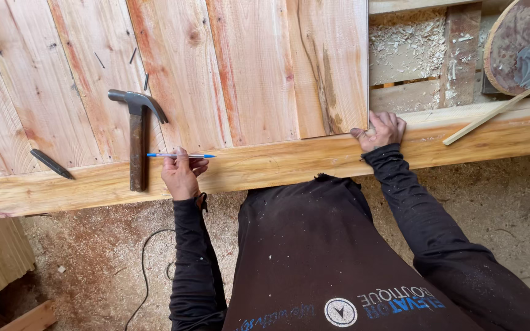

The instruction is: The person applies gray filler to the joints of a wooden door frame using a putty knife, then secures a wooden panel with a hammer and nails. The task involves repeated application of filler and hammering to assemble the door.

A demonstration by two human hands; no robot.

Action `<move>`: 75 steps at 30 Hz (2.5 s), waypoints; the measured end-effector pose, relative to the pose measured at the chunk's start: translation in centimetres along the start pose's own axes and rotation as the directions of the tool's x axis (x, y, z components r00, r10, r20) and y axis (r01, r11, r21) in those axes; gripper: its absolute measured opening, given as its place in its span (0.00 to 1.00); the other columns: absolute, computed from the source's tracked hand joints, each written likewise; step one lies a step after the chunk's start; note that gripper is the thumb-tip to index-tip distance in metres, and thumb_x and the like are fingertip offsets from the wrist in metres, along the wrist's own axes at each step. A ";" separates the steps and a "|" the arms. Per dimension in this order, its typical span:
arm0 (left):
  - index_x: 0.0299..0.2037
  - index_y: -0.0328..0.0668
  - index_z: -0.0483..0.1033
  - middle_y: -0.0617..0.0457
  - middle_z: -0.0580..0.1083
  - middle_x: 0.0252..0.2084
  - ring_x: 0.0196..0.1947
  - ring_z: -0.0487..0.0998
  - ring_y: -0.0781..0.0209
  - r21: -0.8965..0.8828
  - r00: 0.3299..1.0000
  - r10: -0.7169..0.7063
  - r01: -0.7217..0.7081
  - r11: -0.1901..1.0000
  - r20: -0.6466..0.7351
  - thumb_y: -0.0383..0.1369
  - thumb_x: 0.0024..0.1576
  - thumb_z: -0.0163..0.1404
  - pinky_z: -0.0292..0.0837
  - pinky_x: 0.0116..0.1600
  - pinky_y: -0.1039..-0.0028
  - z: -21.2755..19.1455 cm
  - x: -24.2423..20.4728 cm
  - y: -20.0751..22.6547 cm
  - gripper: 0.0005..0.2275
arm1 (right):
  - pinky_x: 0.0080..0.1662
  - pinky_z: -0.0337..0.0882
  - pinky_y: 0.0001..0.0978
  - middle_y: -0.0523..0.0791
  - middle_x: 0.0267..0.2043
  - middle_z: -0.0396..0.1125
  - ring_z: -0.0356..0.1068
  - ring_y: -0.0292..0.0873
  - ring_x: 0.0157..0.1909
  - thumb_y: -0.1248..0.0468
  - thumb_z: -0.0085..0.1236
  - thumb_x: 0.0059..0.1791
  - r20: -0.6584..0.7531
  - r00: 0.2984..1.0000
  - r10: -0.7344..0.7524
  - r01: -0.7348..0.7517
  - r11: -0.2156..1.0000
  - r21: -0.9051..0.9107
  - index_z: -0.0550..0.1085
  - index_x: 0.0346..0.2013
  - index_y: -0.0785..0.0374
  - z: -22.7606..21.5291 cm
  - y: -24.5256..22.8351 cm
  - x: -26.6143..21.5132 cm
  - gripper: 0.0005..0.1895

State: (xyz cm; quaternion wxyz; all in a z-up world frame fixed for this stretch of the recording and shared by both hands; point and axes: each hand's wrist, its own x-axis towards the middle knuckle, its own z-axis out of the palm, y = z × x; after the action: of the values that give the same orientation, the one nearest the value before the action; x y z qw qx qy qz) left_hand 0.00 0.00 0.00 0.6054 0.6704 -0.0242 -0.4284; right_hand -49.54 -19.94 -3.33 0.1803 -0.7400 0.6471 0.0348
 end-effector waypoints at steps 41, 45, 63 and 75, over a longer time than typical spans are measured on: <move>0.66 0.36 0.70 0.34 0.78 0.37 0.36 0.79 0.33 0.928 0.837 0.527 -0.065 0.366 -0.149 0.38 0.67 0.50 0.72 0.41 0.49 -13.1 12.4 9.6 0.21 | 0.49 0.70 0.50 0.62 0.44 0.70 0.69 0.61 0.48 0.36 0.71 0.40 -0.004 0.882 0.472 -0.386 0.726 0.570 0.73 0.46 0.74 6.0 -35.8 3.6 0.43; 0.64 0.32 0.73 0.33 0.78 0.38 0.36 0.79 0.32 0.958 0.801 0.595 -0.110 0.264 -0.072 0.37 0.67 0.52 0.71 0.39 0.49 -13.2 12.9 8.4 0.19 | 0.57 0.69 0.51 0.60 0.55 0.68 0.67 0.60 0.57 0.41 0.66 0.42 -0.096 0.929 0.357 -0.231 0.764 0.603 0.70 0.58 0.66 3.9 -34.4 2.3 0.40; 0.59 0.25 0.74 0.46 0.73 0.34 0.29 0.72 0.57 0.706 0.631 0.769 -0.590 0.391 0.102 0.28 0.70 0.51 0.66 0.33 0.70 -2.2 9.6 7.2 0.12 | 0.38 0.76 0.32 0.48 0.35 0.75 0.74 0.39 0.33 0.64 0.61 0.50 0.005 0.713 0.702 -0.266 0.263 0.927 0.78 0.45 0.70 8.0 -5.0 -17.3 0.13; 0.50 0.37 0.77 0.44 0.77 0.37 0.35 0.80 0.46 -0.065 0.051 0.316 -0.936 0.345 0.947 0.35 0.60 0.56 0.77 0.38 0.62 36.7 -17.6 -4.4 0.12 | 0.43 0.73 0.29 0.46 0.40 0.75 0.72 0.37 0.38 0.67 0.60 0.51 -0.243 0.543 0.804 -0.135 0.369 0.919 0.78 0.48 0.69 4.8 4.7 -14.1 0.13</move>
State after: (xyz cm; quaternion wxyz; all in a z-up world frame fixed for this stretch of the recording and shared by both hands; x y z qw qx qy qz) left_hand -35.40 -18.16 9.63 0.3789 0.4043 -0.7708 -0.3143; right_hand -55.46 -5.53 -4.84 0.2345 -0.2763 0.7964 -0.4842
